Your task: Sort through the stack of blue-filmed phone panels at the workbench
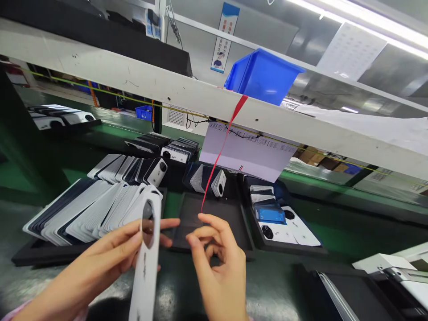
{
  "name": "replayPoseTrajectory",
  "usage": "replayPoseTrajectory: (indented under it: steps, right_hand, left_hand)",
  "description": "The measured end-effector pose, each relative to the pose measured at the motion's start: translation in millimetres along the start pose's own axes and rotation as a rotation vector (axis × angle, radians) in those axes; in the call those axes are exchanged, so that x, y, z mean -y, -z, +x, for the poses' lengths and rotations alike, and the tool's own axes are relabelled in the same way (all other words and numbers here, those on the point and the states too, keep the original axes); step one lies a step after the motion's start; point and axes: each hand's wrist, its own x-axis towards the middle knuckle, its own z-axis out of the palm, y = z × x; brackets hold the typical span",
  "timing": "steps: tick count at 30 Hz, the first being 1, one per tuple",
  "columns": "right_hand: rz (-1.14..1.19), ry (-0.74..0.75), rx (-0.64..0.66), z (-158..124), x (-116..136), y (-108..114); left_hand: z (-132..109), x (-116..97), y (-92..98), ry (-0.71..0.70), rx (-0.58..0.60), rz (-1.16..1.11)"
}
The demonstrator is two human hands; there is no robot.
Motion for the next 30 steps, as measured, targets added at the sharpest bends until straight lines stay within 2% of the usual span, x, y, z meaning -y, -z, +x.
replayPoseTrajectory:
  steps: [2,6,12,16,18,21,22,25,30]
  right_hand:
    - [-0.032,-0.011,0.082,-1.0,1.7,-3.0]
    - [-0.037,-0.065,0.365,3.7,-0.1,-2.8]
    - [0.055,-0.121,0.479,10.8,-1.6,-5.5]
    - [0.069,-0.134,0.429,15.5,-5.0,-1.3]
    - [0.035,-0.116,0.283,18.7,-8.6,7.8]
    - [0.018,-0.078,-0.006,21.3,-12.2,24.2]
    - [0.034,-0.072,-0.052,20.9,-12.0,27.9]
    - [0.092,-0.089,0.008,15.7,-7.2,28.4]
    - [0.107,-0.13,0.125,8.5,0.8,9.9]
  left_hand:
    - [1.7,4.1,-0.6,-0.012,-0.001,0.078]
    - [0.8,3.3,0.7,-0.07,-0.061,0.239]
    - [-8.9,-8.5,-0.3,-0.001,-0.174,0.425]
    - [-9.4,-9.6,-0.1,0.036,-0.216,0.468]
    - [-7.3,-6.9,1.1,0.029,-0.233,0.464]
    - [-3.6,0.9,2.0,0.017,-0.244,0.488]
    - [-2.3,4.2,1.3,0.019,-0.232,0.489]
    - [0.5,12.5,-4.7,0.018,-0.162,0.445]
    - [-0.3,16.6,-16.8,0.031,-0.102,0.36]
